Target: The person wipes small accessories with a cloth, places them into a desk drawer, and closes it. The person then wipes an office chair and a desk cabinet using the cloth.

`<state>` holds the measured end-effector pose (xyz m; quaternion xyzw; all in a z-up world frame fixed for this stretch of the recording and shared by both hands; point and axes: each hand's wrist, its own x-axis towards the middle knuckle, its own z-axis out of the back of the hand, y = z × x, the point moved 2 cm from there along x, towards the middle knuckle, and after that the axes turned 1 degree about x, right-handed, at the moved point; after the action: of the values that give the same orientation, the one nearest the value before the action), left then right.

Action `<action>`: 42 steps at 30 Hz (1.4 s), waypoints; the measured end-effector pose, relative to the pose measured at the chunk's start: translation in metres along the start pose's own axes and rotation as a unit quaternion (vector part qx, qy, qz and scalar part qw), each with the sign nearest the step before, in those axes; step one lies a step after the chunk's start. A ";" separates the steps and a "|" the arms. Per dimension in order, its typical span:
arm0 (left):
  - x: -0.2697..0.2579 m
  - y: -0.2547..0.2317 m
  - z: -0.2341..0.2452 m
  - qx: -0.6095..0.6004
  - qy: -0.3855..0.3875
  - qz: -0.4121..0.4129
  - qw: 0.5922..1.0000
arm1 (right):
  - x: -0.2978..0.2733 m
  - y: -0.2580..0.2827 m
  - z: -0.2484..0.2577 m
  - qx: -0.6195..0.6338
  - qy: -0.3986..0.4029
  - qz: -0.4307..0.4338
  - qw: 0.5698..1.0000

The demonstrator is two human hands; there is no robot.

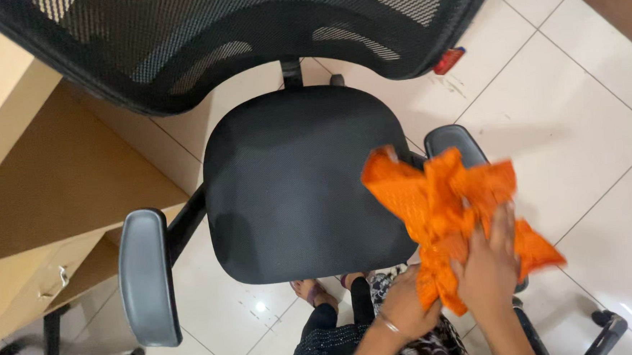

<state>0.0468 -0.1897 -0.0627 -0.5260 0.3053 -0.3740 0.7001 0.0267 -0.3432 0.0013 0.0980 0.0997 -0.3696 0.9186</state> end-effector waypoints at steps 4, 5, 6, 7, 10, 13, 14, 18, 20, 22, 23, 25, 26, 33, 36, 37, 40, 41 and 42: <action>-0.024 0.046 0.058 0.156 0.028 0.033 0.987 | 0.019 -0.002 -0.012 -0.003 -0.036 0.045 0.998; -0.025 0.062 0.081 0.202 0.002 0.043 0.978 | 0.043 -0.001 -0.014 -0.002 -0.066 0.084 0.994; -0.023 0.080 0.103 0.277 -0.027 0.101 0.955 | 0.072 0.002 -0.016 -0.002 -0.083 0.116 0.990; -0.021 0.092 0.123 0.343 -0.061 0.143 0.927 | 0.104 0.007 -0.018 0.000 -0.101 0.148 0.984; -0.006 0.137 0.186 0.443 -0.024 0.272 0.854 | 0.203 0.039 -0.030 0.025 -0.128 0.156 0.979; 0.005 0.158 0.222 0.506 0.021 0.344 0.791 | 0.257 0.082 -0.058 -0.032 -0.047 0.158 0.986; 0.006 0.165 0.231 0.506 0.044 0.376 0.775 | 0.261 0.094 -0.071 -0.039 -0.064 0.183 0.980; -0.007 0.185 0.241 0.440 0.103 0.461 0.764 | 0.173 0.120 -0.164 0.077 0.002 0.281 0.957; -0.010 0.191 0.241 0.431 0.100 0.451 0.775 | 0.112 0.117 -0.196 0.109 0.038 0.277 0.954; -0.019 0.193 0.240 0.430 0.093 0.441 0.783 | 0.042 0.111 -0.211 0.160 0.018 0.267 0.950; -0.017 0.194 0.237 0.424 0.093 0.445 0.783 | 0.018 0.109 -0.220 0.114 0.129 0.231 0.958; -0.019 0.194 0.234 0.414 0.091 0.453 0.784 | -0.018 0.097 -0.233 0.061 0.238 0.191 0.950; -0.025 0.191 0.231 0.412 0.094 0.445 0.790 | -0.028 0.087 -0.240 0.033 0.287 0.229 0.930; -0.032 0.188 0.205 0.392 0.042 0.437 0.809 | 0.155 0.043 -0.235 0.044 0.039 0.273 0.960; -0.028 0.184 0.185 0.367 0.068 0.483 0.792 | 0.230 0.101 -0.212 0.099 0.006 0.262 0.960; -0.024 0.183 0.176 0.365 0.067 0.487 0.790 | 0.245 0.130 -0.210 0.111 -0.010 0.251 0.962; -0.019 0.188 0.148 0.331 0.064 0.540 0.771 | 0.228 0.214 -0.220 0.164 -0.071 0.307 0.935; -0.014 0.195 0.135 0.332 0.067 0.542 0.769 | 0.219 0.242 -0.224 0.163 -0.041 0.325 0.931; -0.012 0.202 0.119 0.340 0.075 0.549 0.760 | 0.191 0.263 -0.230 0.097 -0.005 0.371 0.924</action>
<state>0.1788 -0.0853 -0.2265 0.0339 0.4466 -0.0431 0.8931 0.3198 -0.2243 -0.2403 0.2149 0.0151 -0.0108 0.9765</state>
